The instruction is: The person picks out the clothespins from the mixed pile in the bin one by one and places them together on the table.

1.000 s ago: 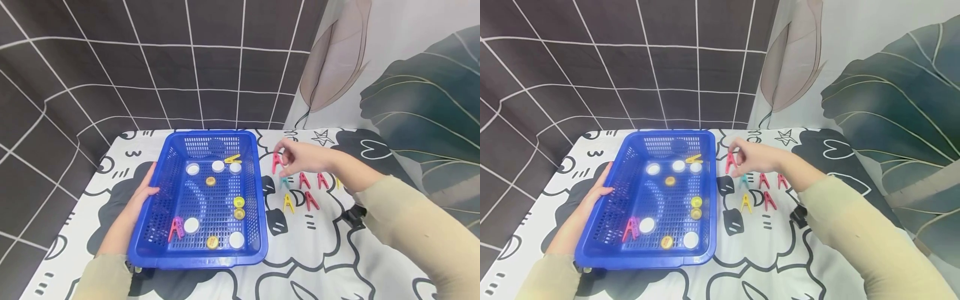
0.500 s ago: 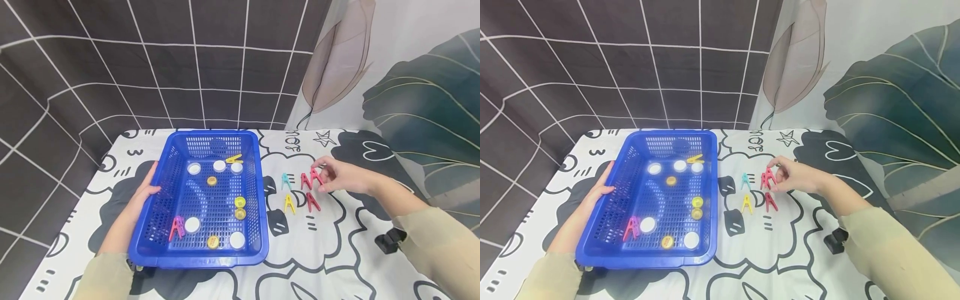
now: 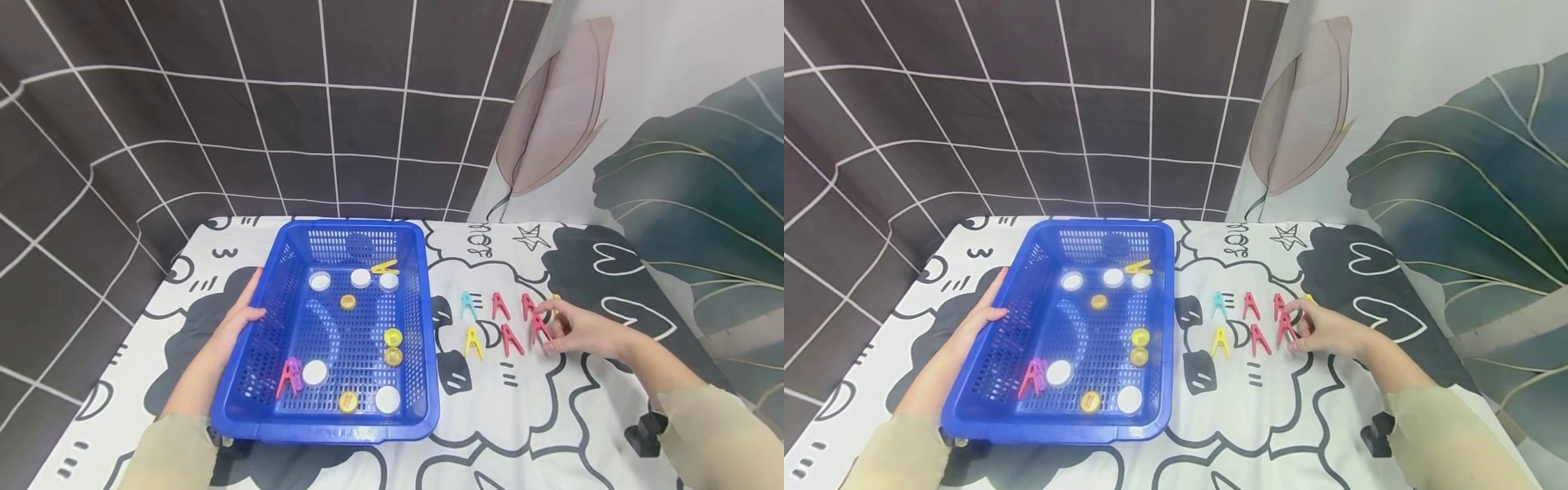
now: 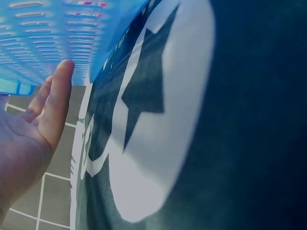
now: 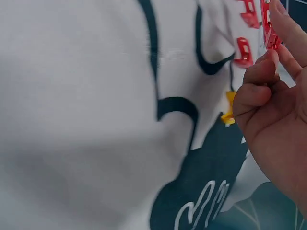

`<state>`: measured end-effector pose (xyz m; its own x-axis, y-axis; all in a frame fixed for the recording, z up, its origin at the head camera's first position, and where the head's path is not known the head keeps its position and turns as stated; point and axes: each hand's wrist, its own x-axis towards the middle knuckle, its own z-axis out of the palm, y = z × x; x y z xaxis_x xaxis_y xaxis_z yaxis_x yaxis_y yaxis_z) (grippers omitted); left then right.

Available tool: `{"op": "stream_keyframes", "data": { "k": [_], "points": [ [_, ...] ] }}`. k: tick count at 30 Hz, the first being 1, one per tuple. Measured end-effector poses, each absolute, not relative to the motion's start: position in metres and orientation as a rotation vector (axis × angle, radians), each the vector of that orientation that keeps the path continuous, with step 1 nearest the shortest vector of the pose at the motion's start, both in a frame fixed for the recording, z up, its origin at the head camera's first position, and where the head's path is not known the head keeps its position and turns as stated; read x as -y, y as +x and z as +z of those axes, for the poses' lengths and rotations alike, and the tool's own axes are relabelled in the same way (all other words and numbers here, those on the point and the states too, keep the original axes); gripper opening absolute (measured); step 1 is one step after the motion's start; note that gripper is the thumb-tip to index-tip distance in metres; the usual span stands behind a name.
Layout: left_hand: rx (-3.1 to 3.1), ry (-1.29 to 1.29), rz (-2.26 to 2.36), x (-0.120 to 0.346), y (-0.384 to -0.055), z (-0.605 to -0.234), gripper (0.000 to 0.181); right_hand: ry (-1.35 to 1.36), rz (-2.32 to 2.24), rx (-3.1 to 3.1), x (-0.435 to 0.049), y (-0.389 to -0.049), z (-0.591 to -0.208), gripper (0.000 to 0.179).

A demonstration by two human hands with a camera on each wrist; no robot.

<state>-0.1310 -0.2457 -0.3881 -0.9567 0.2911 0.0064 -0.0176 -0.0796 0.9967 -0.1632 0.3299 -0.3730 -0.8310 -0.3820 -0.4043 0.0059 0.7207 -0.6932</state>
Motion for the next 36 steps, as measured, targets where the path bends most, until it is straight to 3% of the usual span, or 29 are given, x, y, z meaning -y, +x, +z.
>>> {"op": "stream_keyframes", "data": {
  "k": [21, 31, 36],
  "points": [
    [-2.005, 0.247, 2.118, 0.245, -0.129, -0.390, 0.074, -0.219, -0.712, -2.477, -0.330, -0.151, -0.397, 0.079],
    [-1.962, 0.266, 2.140, 0.245, -0.130, -0.389, 0.074, -0.258, -0.747, -2.487, -0.330, -0.158, -0.383, 0.086],
    [-2.008, 0.239, 2.115, 0.245, -0.130, -0.389, 0.074, -0.365, -0.776, -2.562, -0.319, -0.168, -0.366, 0.076]
  ]
}}
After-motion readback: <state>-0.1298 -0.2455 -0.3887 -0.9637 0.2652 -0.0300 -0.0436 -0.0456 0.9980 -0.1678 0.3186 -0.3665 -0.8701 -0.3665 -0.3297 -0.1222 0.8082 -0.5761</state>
